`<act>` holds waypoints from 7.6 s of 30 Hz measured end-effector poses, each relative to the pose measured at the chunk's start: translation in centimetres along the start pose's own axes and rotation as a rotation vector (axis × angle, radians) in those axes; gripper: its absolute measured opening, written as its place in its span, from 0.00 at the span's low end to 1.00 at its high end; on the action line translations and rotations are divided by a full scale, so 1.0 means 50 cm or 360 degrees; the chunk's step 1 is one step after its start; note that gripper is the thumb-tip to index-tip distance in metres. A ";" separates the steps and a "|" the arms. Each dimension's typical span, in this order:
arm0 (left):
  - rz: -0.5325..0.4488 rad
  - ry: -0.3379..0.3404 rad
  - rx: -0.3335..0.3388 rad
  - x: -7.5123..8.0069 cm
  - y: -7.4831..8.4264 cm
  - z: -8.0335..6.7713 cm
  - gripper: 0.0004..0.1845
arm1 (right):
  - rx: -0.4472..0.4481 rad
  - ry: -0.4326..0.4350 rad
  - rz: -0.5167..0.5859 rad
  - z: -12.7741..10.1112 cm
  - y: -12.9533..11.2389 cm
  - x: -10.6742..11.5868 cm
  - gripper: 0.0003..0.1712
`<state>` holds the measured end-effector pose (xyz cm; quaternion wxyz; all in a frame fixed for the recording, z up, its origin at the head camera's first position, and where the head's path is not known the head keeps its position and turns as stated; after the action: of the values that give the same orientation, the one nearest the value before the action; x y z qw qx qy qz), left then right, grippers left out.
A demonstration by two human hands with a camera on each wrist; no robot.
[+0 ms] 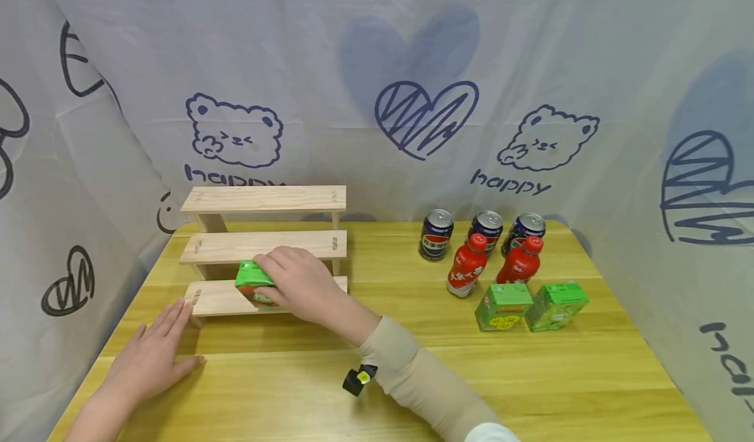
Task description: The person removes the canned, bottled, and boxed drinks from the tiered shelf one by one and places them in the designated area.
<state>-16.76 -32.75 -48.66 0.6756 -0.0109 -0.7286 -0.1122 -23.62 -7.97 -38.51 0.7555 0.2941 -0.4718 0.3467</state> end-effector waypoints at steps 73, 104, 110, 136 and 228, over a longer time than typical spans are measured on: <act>-0.0041 0.0012 0.0006 -0.006 0.001 -0.002 0.57 | -0.0225 0.0177 0.0168 -0.378 0.179 0.058 0.30; -0.0073 -0.0028 0.0021 -0.007 0.000 -0.001 0.58 | -0.0333 0.0149 0.0130 -0.484 0.253 0.051 0.29; -0.0065 -0.0021 0.0014 -0.007 0.000 -0.001 0.58 | -0.0317 0.0163 0.0125 -0.492 0.260 0.051 0.30; -0.0060 -0.0064 0.0021 -0.010 -0.004 0.002 0.59 | -0.0403 0.0042 0.0149 -0.507 0.285 0.046 0.28; 0.0138 0.0038 -0.0066 0.163 0.092 0.075 0.50 | -0.0479 0.0376 -0.0073 -0.452 0.336 0.179 0.32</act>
<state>-20.37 -28.70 -40.15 0.6881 -0.0553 -0.7168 -0.0981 -22.76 21.54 -36.98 0.8488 0.1456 -0.4195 0.2871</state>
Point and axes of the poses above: each hand's wrist, its own z-axis towards the middle knuckle, its own x-axis out of the back of the hand, y = z × x, the point moved 4 cm from there along z, towards the middle knuckle, and after that the axes turned 2 degrees about -y, right-handed, at the moved point
